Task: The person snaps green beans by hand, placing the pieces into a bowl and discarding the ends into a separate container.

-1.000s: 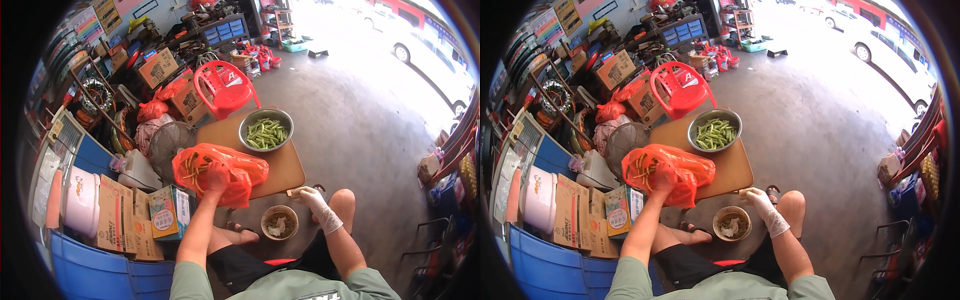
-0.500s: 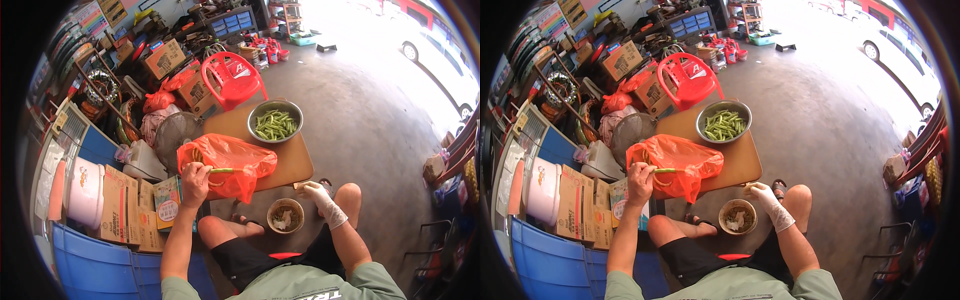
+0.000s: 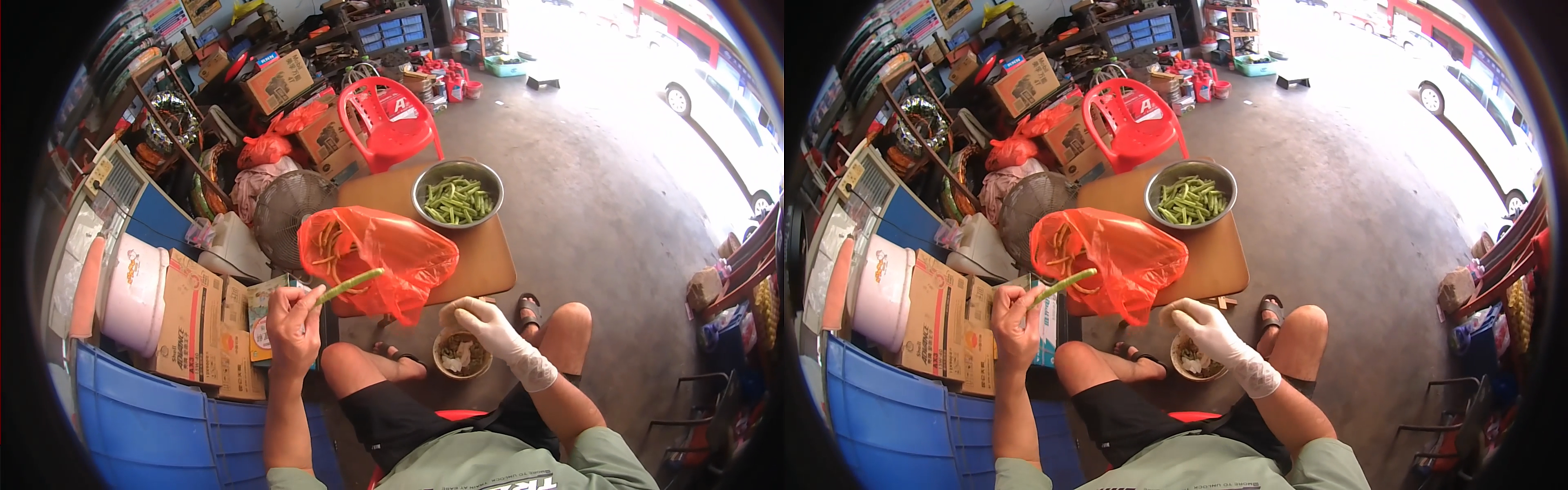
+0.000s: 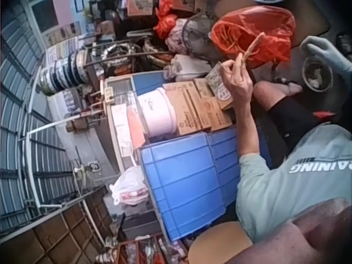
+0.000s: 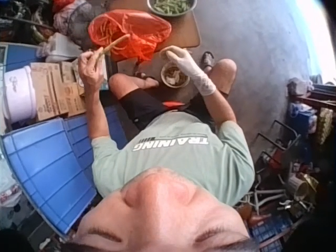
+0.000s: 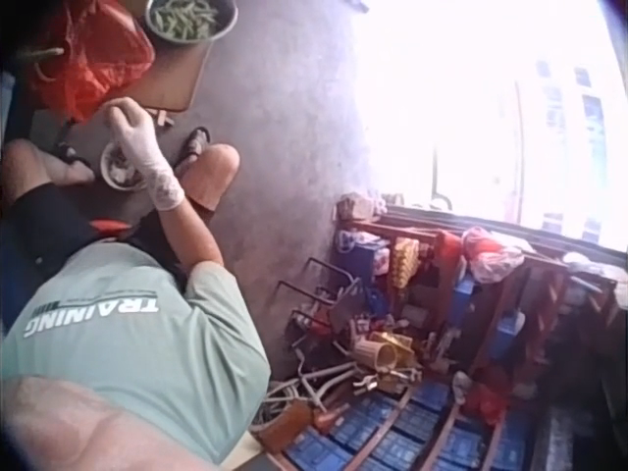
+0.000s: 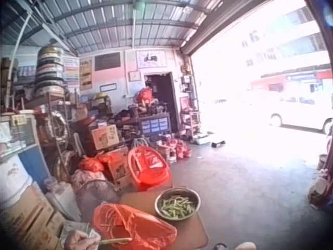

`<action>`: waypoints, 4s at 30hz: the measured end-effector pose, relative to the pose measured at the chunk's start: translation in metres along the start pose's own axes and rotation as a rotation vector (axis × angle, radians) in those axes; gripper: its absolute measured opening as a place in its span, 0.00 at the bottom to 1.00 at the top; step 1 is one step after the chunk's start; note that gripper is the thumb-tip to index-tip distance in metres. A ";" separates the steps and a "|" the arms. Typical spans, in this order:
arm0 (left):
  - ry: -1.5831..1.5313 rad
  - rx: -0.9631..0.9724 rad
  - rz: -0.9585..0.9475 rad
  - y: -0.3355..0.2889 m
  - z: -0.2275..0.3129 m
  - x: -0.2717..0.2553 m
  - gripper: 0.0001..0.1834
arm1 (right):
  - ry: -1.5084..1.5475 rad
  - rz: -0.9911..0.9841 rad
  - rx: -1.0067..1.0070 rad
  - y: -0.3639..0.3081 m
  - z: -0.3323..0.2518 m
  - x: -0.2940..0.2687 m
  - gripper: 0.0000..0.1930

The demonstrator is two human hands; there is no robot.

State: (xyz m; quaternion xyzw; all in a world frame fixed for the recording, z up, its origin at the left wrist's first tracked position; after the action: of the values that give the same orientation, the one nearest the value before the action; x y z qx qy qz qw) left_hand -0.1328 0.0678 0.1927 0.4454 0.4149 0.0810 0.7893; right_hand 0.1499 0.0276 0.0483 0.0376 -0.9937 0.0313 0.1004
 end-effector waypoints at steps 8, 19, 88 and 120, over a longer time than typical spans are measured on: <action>-0.134 0.035 -0.236 -0.029 0.033 0.024 0.16 | -0.414 0.009 -0.181 -0.006 -0.064 0.040 0.14; -0.612 -0.311 -0.512 -0.071 0.074 0.102 0.14 | -0.988 0.054 -0.341 -0.026 -0.057 0.011 0.08; -0.696 -0.720 -0.163 -0.157 0.072 0.228 0.05 | 0.037 0.579 0.186 -0.006 0.123 -0.017 0.09; -0.941 -0.927 -0.706 -0.173 0.044 0.200 0.09 | -0.185 0.379 0.062 0.005 0.070 -0.069 0.07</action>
State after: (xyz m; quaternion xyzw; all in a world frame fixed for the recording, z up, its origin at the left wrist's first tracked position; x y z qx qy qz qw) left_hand -0.0140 0.0368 -0.0460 -0.1047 0.0749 -0.2096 0.9693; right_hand 0.2026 0.0325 -0.0347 -0.1440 -0.9866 0.0764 -0.0002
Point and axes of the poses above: each hand's wrist, its own y-axis towards the middle knuckle, its own x-axis out of the palm, z = x × y, the point moved 4 cm from there along y, towards the middle knuckle, and after that the axes turned 7 degrees about z, right-handed, at the moved point
